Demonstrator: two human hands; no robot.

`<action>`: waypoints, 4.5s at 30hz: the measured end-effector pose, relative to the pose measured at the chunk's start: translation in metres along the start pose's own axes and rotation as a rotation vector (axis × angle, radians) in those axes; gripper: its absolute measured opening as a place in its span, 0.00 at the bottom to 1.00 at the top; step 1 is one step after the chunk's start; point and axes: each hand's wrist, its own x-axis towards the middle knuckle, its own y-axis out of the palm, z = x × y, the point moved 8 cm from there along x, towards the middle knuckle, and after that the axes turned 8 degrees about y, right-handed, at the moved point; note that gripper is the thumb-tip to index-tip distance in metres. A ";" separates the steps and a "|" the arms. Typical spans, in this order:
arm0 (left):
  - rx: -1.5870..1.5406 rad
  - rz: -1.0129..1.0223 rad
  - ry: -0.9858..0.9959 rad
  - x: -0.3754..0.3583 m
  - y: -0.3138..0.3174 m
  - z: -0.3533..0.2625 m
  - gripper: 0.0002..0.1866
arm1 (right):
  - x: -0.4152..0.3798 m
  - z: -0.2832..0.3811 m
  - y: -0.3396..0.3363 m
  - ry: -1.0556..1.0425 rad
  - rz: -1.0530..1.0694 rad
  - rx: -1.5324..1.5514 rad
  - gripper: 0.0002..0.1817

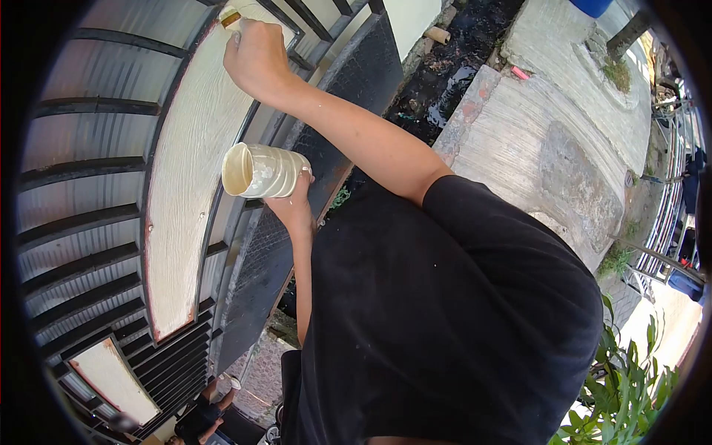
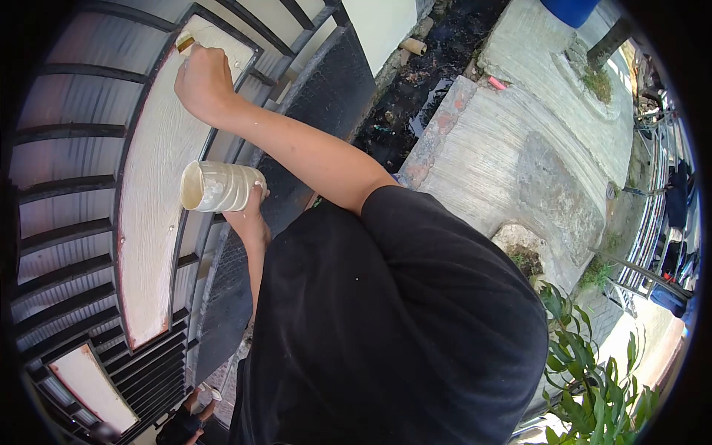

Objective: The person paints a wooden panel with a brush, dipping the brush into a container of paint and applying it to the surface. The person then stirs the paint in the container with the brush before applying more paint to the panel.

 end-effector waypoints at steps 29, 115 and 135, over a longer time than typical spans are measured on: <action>-0.139 0.078 -0.048 0.005 0.031 0.027 0.37 | 0.004 0.005 -0.005 -0.126 -0.008 -0.132 0.15; -0.131 -0.037 0.041 0.016 0.037 0.032 0.35 | -0.002 0.029 0.011 -0.429 0.280 -0.735 0.20; -0.162 -0.062 0.042 0.019 0.029 0.029 0.38 | 0.019 0.045 -0.023 -0.340 0.181 -0.561 0.17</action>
